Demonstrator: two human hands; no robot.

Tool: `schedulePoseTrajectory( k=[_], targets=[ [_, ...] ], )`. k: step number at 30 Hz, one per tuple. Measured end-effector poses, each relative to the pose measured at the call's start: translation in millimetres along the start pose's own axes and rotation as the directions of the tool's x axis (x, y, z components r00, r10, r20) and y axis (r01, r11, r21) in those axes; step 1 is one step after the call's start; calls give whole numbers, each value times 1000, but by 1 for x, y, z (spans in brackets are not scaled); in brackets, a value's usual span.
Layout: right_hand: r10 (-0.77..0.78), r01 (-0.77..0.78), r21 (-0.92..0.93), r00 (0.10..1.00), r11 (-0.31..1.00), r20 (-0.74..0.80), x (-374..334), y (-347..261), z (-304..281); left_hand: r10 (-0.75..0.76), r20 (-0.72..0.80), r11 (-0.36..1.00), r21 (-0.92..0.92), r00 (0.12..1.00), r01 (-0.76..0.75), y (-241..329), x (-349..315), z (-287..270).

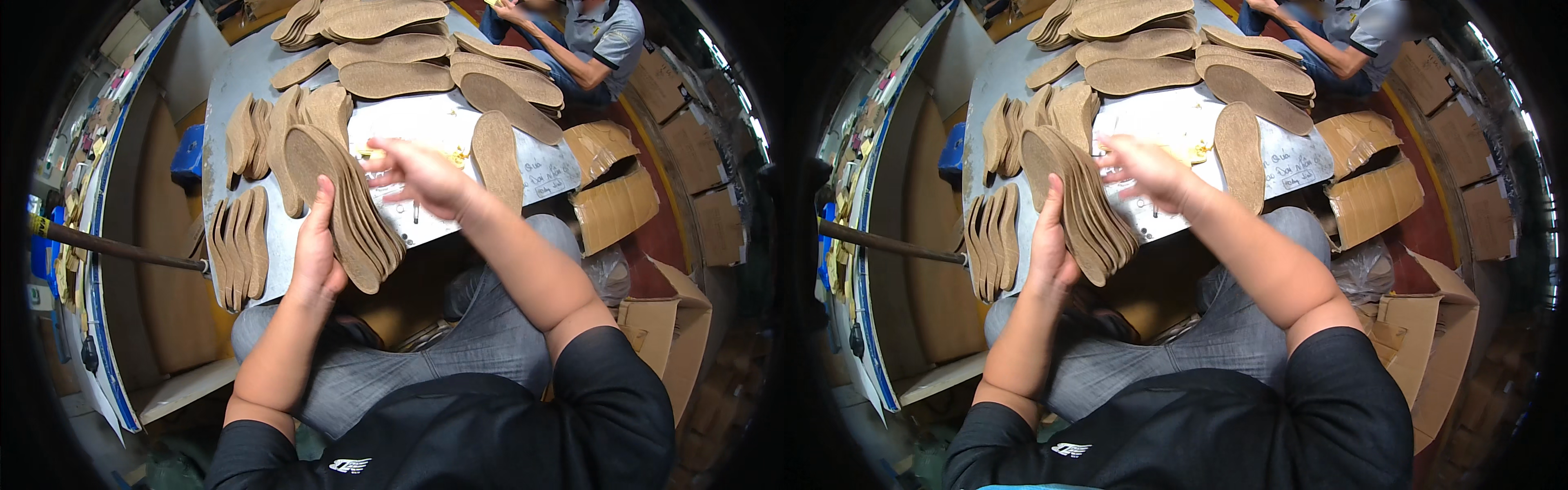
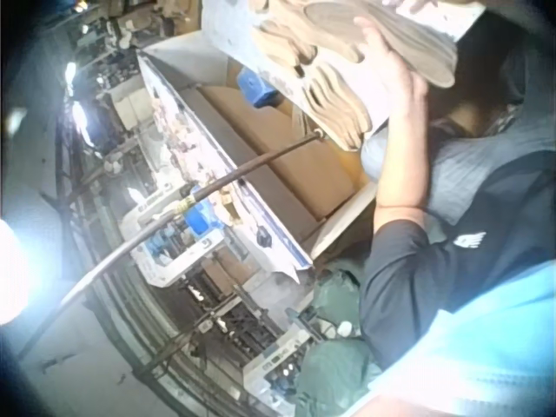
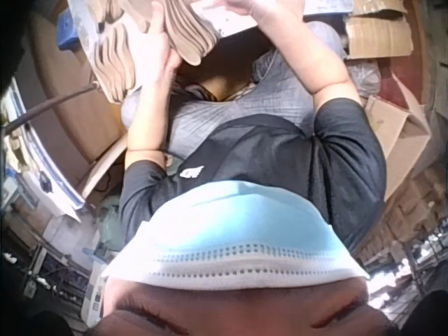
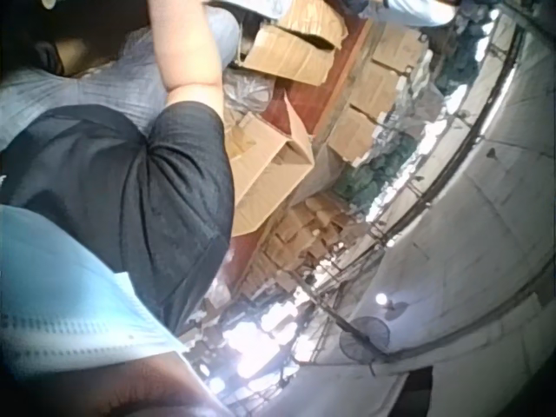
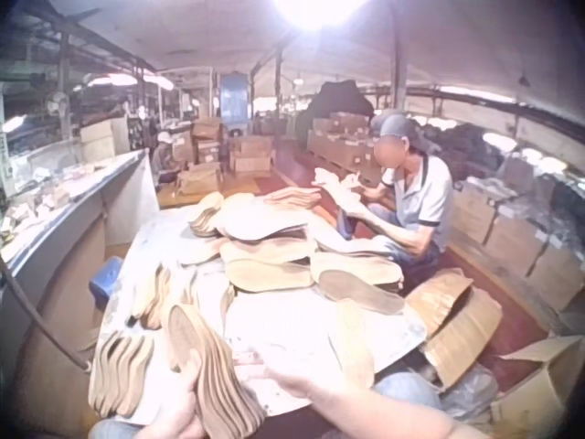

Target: The person sits on the floor and repeatedly picks up cork insoles, aligns them, and stacks them into neat piles on a metal table. The person occasionally places stacks into a cardboard box and retrieves more insoles to continue the process.

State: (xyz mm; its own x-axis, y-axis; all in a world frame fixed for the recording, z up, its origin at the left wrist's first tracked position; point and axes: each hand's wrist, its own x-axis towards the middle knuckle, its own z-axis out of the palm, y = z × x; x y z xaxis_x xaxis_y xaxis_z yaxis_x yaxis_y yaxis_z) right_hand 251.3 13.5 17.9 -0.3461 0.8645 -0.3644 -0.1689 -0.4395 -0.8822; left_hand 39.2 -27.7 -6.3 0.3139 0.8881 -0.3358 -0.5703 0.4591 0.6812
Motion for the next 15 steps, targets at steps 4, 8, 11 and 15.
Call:
schedulePoseTrajectory(
  k=[4, 8, 11, 15],
  targets=[
    [-539, -26, -925, 806, 378, -243, 9, -16, -82, -19, 5, 992, -127, 1000, 20, 8, -2, 3],
    [-595, -298, -953, 776, -51, -211, -13, -22, -116, 14, -4, 992, -129, 1000, -15, 11, 1, -1],
    [-544, -267, -952, 827, -150, -146, -10, -12, -112, 0, 27, 987, -160, 1000, 4, 17, 1, -7],
    [-575, -257, -943, 813, -211, -93, 3, 14, -125, -16, 48, 984, -177, 999, 25, 18, 2, -9]
  ],
)
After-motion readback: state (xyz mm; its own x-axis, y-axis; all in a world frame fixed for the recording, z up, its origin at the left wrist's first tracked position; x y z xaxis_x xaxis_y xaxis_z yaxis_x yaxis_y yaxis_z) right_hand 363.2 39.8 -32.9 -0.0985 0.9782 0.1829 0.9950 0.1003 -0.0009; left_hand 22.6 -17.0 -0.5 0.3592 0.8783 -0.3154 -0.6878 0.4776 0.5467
